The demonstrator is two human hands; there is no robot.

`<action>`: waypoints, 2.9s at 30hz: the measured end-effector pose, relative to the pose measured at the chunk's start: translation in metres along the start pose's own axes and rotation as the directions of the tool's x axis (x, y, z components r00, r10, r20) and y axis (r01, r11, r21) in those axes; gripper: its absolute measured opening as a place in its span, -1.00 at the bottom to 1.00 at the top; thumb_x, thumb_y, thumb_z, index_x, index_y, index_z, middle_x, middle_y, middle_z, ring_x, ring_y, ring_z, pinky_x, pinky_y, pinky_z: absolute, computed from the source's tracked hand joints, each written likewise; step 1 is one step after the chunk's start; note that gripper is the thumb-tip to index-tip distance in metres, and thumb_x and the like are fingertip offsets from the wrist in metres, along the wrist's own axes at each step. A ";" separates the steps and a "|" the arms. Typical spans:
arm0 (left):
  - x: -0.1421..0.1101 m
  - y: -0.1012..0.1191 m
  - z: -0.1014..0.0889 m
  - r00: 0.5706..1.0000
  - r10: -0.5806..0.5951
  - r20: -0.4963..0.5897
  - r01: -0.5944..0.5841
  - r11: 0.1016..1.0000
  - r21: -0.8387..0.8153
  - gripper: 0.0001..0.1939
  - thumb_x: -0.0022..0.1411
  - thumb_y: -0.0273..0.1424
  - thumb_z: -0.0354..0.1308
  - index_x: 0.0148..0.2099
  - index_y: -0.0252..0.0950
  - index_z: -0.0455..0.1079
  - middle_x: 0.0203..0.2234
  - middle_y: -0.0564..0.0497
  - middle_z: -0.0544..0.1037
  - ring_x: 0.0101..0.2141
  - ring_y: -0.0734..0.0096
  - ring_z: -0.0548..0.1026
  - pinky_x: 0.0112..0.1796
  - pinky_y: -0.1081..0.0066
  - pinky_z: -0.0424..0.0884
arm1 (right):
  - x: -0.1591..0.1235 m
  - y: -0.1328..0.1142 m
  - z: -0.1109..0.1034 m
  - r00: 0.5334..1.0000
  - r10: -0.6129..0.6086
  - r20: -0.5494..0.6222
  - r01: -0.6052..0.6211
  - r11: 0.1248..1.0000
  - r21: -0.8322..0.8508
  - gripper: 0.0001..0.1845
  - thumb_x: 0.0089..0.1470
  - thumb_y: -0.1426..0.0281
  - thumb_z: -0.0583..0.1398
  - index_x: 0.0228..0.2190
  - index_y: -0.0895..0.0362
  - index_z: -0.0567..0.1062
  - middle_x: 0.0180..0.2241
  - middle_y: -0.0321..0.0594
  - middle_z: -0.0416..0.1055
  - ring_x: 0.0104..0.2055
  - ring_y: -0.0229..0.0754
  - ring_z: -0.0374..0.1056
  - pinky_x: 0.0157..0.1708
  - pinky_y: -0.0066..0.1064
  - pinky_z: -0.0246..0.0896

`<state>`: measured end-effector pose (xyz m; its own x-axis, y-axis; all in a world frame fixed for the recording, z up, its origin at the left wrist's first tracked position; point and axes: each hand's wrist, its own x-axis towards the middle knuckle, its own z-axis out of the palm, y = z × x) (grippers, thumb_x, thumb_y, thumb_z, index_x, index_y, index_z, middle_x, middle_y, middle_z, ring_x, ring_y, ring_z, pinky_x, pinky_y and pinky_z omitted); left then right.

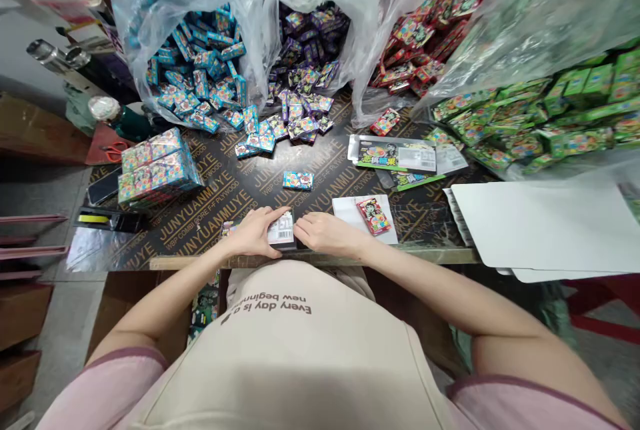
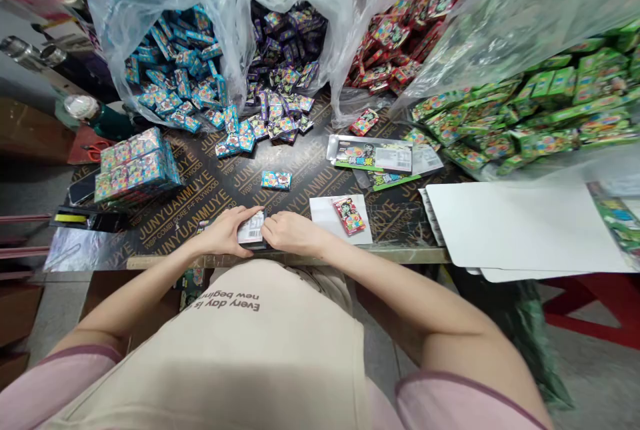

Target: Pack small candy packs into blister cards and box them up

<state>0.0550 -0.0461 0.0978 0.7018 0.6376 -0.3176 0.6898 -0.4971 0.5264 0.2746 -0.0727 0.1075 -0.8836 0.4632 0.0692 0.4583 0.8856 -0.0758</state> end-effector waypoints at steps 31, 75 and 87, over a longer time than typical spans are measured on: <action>0.011 -0.006 0.013 0.813 -0.444 -0.377 0.056 0.704 -0.708 -0.46 0.07 0.07 0.11 -0.19 -0.31 0.52 -0.26 -0.12 0.52 -0.21 0.23 0.43 -0.12 0.25 0.29 | 0.020 0.021 0.003 0.782 0.429 -0.452 -0.304 0.896 0.324 -0.77 0.22 0.46 0.04 -0.32 0.19 0.51 -0.49 -0.18 0.44 -0.43 -0.24 0.31 -0.39 -0.40 0.15; -0.021 -0.061 0.015 0.710 0.206 -0.673 -0.028 0.964 0.265 -0.19 0.01 -0.18 0.25 0.24 -0.23 0.00 0.02 -0.24 0.40 0.04 0.05 0.36 0.11 -0.10 0.13 | 0.051 0.005 0.028 0.551 0.809 -0.205 -0.389 0.467 0.794 -0.82 0.01 0.38 0.17 -0.34 0.10 0.57 0.12 -0.02 0.29 0.01 0.01 0.35 0.05 -0.05 0.20; -0.027 -0.048 0.000 0.888 0.261 -0.379 -0.108 0.919 0.380 -0.23 0.02 -0.30 0.25 0.27 -0.26 0.09 0.10 -0.26 0.34 0.07 0.04 0.31 0.04 0.05 0.23 | 0.042 0.001 0.065 0.540 0.841 0.028 -0.359 0.200 0.912 -0.79 -0.16 0.22 0.27 -0.53 0.10 0.58 0.08 0.03 0.36 0.13 0.13 0.26 0.16 0.01 0.03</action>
<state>0.0028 -0.0394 0.0812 0.7358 0.6593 0.1548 0.6253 -0.7491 0.2186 0.2315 -0.0551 0.0459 -0.0943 0.9941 -0.0538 0.3207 -0.0208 -0.9469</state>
